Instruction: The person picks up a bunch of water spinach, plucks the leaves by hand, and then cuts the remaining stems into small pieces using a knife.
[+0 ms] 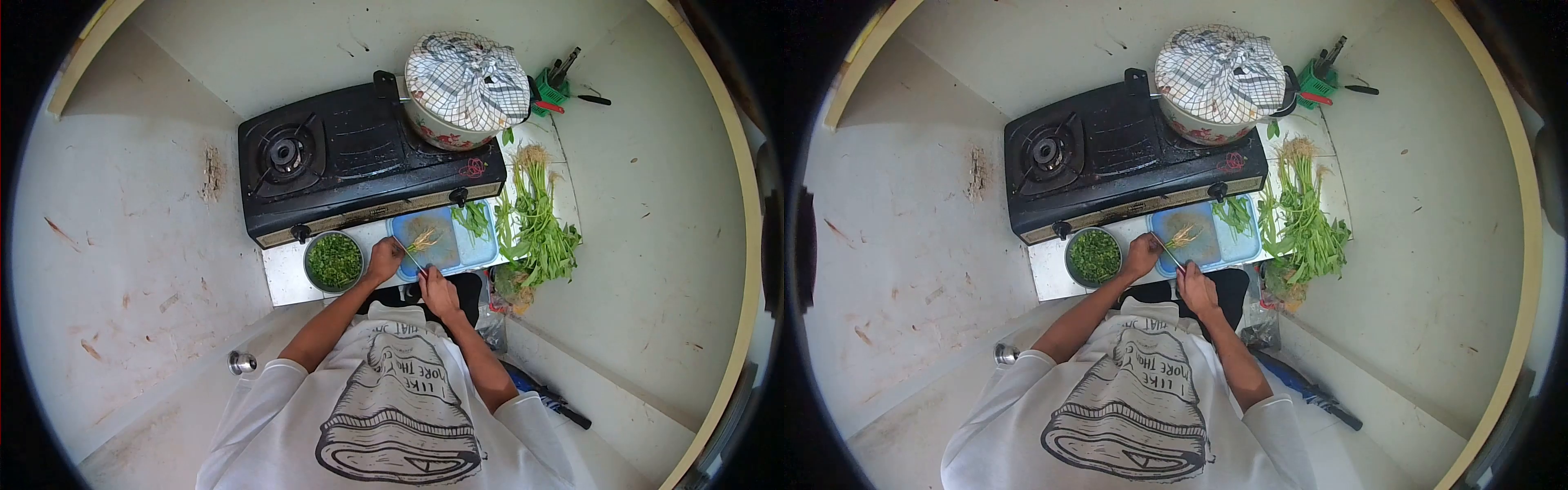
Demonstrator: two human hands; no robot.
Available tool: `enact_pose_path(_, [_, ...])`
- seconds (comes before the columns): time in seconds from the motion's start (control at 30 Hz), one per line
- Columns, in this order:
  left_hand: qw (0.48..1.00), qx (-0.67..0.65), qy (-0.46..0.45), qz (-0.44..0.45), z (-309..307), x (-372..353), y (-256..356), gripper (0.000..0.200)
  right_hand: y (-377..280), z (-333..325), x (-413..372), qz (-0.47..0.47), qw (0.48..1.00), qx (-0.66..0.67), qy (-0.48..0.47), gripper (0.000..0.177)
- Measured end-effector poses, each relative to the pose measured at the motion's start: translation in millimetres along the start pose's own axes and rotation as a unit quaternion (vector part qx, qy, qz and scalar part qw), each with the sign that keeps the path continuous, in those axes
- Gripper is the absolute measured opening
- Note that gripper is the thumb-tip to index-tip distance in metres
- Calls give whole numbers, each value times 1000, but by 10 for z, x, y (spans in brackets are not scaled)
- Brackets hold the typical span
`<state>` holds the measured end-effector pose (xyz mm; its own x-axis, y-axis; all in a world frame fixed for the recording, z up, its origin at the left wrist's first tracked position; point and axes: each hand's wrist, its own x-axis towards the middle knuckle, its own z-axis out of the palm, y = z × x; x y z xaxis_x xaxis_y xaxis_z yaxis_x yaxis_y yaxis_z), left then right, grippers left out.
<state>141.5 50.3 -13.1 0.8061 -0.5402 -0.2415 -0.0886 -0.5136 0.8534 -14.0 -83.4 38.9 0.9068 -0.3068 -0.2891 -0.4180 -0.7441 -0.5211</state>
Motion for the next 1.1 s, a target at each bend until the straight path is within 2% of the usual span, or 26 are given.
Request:
enact_pose_path(0.23, [1000, -14, 1, -19, -76, -49, 166, 12, 60, -12, 4, 31, 999, -30, -9, 32])
enact_pose_path(0.43, [999, 2, 19, 38, -7, -40, 68, 11, 60, 51, -29, 30, 999, -33, 0, 33])
enact_pose_path(0.7, [998, -4, 31, 56, 38, -32, -8, 10, 75, 59, -72, 48, 996, -60, -37, 35])
enact_pose_path(0.9, [998, -2, 33, 62, 19, -51, 35, 9, -37, 116, 208, 21, 998, -56, -22, 36])
enact_pose_path(1.1, [997, 7, 25, 70, 16, -69, 16, 10, 170, 86, -62, 43, 995, -74, -50, 38])
